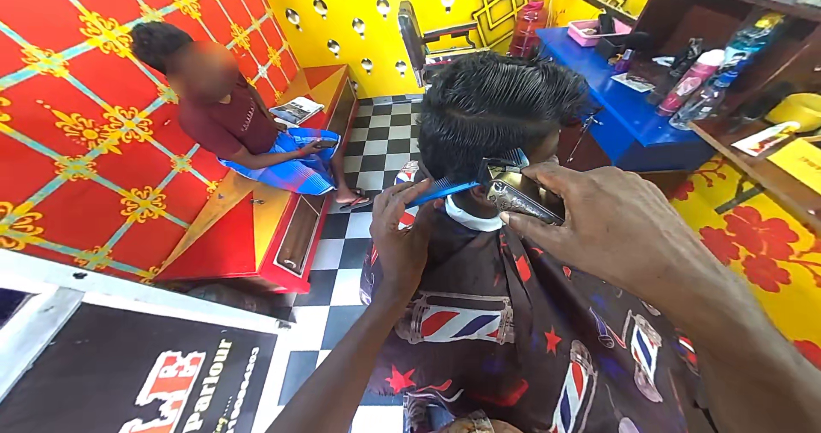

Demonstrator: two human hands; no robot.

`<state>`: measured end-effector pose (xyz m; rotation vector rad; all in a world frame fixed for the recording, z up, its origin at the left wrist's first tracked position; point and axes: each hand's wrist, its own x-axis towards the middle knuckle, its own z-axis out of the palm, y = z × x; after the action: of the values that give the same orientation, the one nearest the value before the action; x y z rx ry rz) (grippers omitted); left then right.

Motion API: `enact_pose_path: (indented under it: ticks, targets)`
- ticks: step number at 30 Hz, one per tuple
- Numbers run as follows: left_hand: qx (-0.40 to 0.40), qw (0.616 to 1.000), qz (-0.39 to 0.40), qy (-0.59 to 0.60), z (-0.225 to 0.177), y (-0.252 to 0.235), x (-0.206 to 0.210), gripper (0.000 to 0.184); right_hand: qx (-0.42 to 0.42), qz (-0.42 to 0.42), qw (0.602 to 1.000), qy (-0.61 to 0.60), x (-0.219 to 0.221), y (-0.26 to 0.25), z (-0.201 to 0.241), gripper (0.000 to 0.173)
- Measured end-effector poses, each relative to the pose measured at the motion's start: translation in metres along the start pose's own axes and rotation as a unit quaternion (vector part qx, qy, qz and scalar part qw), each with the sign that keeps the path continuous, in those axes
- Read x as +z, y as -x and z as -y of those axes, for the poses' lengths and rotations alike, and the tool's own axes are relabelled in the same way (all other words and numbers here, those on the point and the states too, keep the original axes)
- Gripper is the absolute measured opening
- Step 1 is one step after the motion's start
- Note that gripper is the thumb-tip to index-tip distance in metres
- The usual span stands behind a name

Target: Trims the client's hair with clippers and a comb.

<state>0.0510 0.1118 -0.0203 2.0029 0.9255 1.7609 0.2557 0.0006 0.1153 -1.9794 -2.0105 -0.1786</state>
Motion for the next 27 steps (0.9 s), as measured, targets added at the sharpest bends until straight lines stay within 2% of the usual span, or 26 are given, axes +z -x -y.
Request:
enact_pose_path:
  ticks: [8, 10, 13, 16, 19, 22, 27]
  targets:
    - [0.034, 0.999, -0.022, -0.018, 0.006, -0.003, 0.002, 0.027, -0.025, 0.005, 1.000, 0.000, 0.009, -0.008, 0.006, 0.049]
    - [0.040, 0.999, -0.031, -0.011, 0.004, -0.001, -0.001, 0.028, -0.087, -0.012, 0.996, -0.010, 0.016, -0.006, 0.007, 0.050]
    - [0.008, 0.995, -0.091, 0.039, -0.008, -0.004, -0.013, 0.034, -0.203, -0.039, 0.977, -0.059, 0.035, 0.005, 0.001, 0.051]
    - [0.029, 0.992, -0.110, 0.057, -0.015, -0.017, -0.029, 0.035, -0.208, -0.004, 0.972, -0.110, 0.049, 0.027, -0.005, 0.049]
    - [0.129, 0.990, -0.056, -0.003, -0.022, -0.034, -0.038, 0.032, -0.166, 0.002, 0.978, -0.126, 0.059, 0.046, -0.014, 0.053]
    - [0.219, 0.970, 0.019, -0.102, -0.032, -0.049, -0.038, 0.029, -0.118, -0.018, 0.981, -0.150, 0.064, 0.062, -0.026, 0.058]
    - [0.215, 0.937, 0.154, -0.226, -0.027, -0.059, -0.039, 0.027, -0.066, -0.055, 0.984, -0.159, 0.072, 0.081, -0.047, 0.058]
